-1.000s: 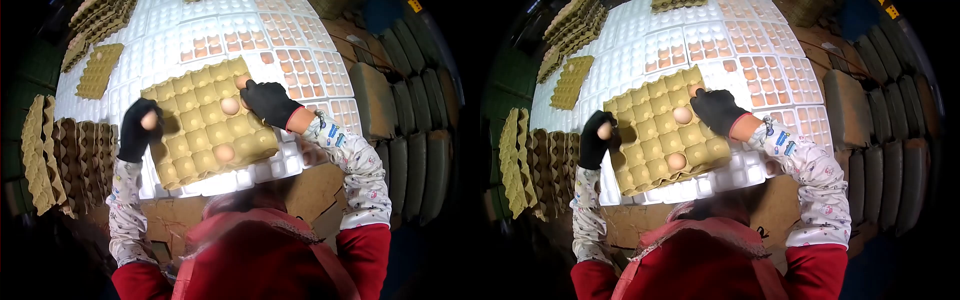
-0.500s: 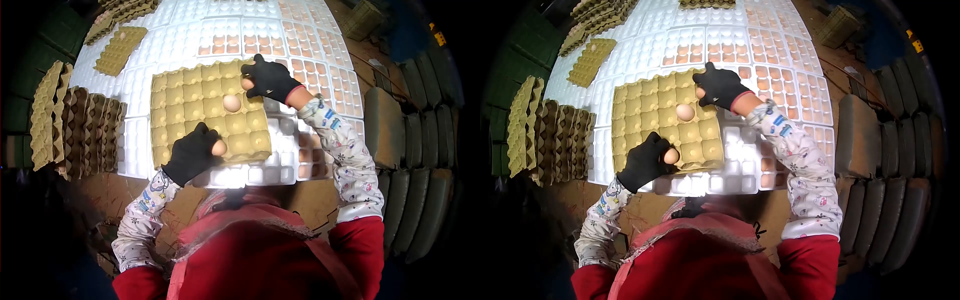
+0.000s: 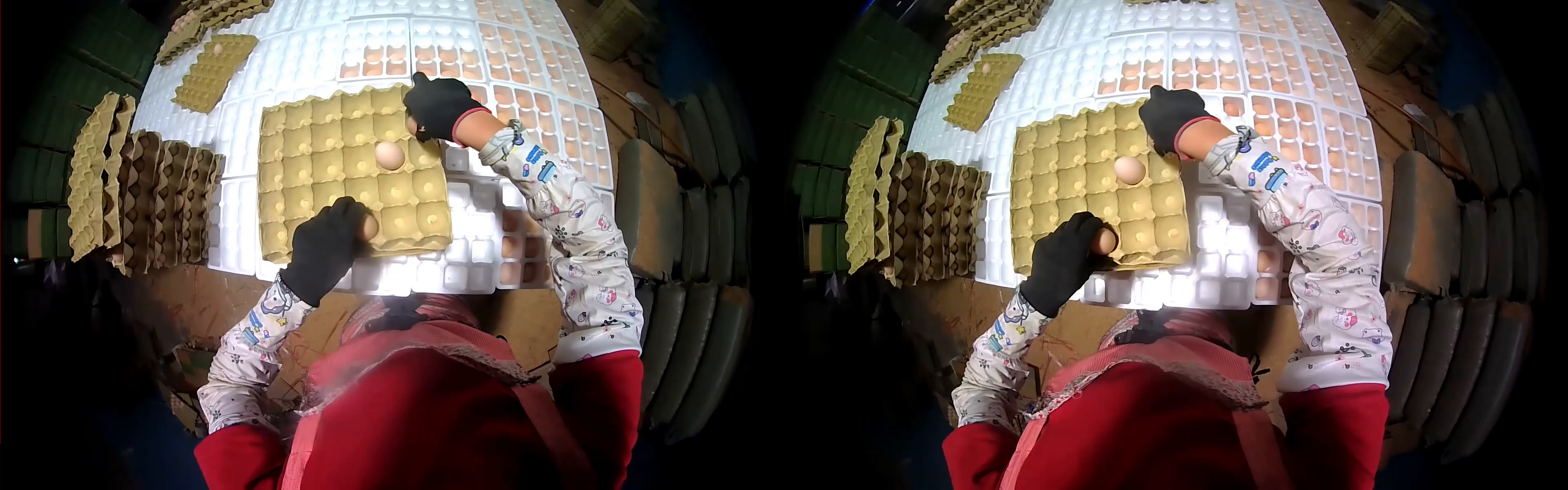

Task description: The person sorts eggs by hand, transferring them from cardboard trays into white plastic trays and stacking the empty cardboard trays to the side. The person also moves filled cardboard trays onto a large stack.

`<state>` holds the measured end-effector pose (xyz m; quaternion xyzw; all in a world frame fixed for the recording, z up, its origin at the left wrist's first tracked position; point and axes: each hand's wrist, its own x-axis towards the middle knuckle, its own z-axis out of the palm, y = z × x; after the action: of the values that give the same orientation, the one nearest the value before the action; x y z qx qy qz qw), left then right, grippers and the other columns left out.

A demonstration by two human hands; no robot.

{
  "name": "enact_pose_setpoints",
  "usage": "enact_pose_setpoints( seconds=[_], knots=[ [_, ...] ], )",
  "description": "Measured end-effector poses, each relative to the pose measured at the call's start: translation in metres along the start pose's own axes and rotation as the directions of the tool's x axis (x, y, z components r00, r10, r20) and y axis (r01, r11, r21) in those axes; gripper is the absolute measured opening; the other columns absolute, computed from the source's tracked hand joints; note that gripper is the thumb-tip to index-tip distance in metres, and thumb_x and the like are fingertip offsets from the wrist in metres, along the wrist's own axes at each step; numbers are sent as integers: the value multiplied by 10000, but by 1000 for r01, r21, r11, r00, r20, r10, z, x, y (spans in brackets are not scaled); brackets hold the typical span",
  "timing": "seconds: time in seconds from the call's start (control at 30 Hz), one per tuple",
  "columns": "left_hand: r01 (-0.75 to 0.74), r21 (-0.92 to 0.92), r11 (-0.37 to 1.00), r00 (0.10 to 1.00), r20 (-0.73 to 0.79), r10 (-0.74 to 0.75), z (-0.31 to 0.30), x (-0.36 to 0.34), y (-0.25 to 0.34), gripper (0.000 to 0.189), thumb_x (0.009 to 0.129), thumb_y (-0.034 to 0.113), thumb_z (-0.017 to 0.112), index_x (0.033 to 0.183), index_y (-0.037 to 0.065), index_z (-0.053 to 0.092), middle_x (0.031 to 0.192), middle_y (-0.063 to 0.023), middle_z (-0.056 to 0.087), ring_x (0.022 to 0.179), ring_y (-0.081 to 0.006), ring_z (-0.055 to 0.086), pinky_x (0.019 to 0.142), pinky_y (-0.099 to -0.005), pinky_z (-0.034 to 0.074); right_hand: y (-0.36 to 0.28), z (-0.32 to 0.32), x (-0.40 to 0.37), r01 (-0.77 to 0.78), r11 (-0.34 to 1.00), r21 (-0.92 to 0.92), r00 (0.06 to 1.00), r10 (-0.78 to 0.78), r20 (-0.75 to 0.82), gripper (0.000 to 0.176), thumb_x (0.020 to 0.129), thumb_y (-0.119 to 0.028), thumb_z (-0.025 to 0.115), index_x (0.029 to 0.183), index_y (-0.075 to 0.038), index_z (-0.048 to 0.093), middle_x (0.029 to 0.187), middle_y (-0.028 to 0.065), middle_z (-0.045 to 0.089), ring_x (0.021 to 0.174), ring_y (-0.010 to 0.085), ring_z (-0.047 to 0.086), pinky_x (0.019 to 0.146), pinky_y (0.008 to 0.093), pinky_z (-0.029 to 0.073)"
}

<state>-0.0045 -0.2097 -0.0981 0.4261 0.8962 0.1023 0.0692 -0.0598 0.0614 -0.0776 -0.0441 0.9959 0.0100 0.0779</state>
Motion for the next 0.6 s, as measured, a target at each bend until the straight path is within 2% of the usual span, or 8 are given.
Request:
enact_pose_setpoints(
  seconds=[0.13, 0.17, 0.23, 0.3, 0.37, 0.43, 0.47, 0.6],
  knots=[
    [205, -454, 867, 972, -13, -236, -8, 0, -2, 431, 626, 160, 822, 991, 84, 606, 775, -89, 650, 709, -221, 649, 662, -315, 514, 44, 10, -15, -32, 563, 826, 998, -18, 52, 287, 704, -310, 662, 823, -50, 644, 923, 146, 586, 746, 272, 649, 627, 374, 521],
    [168, -574, 802, 971, -45, -235, -6, 0, -14, 432, 682, 108, 768, 1063, 73, 567, 894, -85, 652, 774, -194, 649, 685, -312, 519, 36, 25, -16, 161, 840, 519, 957, -4, -289, 322, 690, -324, 690, 887, -77, 629, 959, 159, 557, 792, 289, 647, 679, 399, 518],
    [173, -940, 293, 913, 41, -406, 0, 10, -25, 485, 745, 82, 675, 1190, 70, 481, 1060, -97, 621, 818, -198, 628, 675, -326, 527, 25, 22, -32, 11, 859, 512, 964, 126, -233, 353, 694, -340, 702, 938, -102, 607, 1011, 165, 521, 829, 315, 642, 715, 419, 511],
    [48, -973, -225, 947, 116, -300, -8, 29, -27, 535, 815, 66, 530, 1316, 128, 353, 1126, -103, 572, 780, -196, 592, 563, -316, 498, 13, 17, -32, 11, 927, 374, 955, 101, -280, 341, 723, -322, 716, 970, -105, 627, 997, 131, 519, 819, 320, 642, 698, 418, 518],
    [102, -963, -248, 961, 161, -227, -13, 59, -38, 463, 806, 63, 578, 1247, 132, 457, 1129, -90, 558, 766, -188, 591, 536, -315, 479, 7, 14, -15, -146, 966, 215, 987, 156, -31, 298, 727, -311, 715, 916, -88, 655, 1019, 156, 529, 795, 338, 648, 655, 422, 528],
    [246, -878, 411, 940, 113, -320, -12, 93, -31, 358, 778, 96, 674, 1119, 104, 566, 1133, -93, 541, 794, -192, 590, 582, -337, 490, 8, 12, -11, -41, 993, 112, 993, 52, -103, 214, 742, -217, 653, 876, -61, 715, 1019, 159, 602, 809, 302, 665, 673, 397, 535],
    [-173, -355, 919, 934, -355, 39, -11, 104, -20, 322, 728, 211, 764, 994, 126, 601, 1096, -91, 521, 816, -240, 590, 622, -383, 508, 6, 16, -8, -43, 995, 91, 991, 54, -121, 220, 741, -221, 654, 877, -59, 714, 1020, 163, 600, 813, 302, 664, 678, 398, 534],
    [104, 132, 986, 994, 21, -108, -11, 105, 22, 494, 650, 299, 809, 1083, 165, 612, 1280, -105, 461, 1049, -324, 548, 776, -442, 502, 10, 15, -17, -38, 976, 216, 991, 65, -120, 232, 745, -219, 642, 875, -38, 706, 1032, 177, 592, 847, 305, 657, 697, 399, 529]
  ],
)
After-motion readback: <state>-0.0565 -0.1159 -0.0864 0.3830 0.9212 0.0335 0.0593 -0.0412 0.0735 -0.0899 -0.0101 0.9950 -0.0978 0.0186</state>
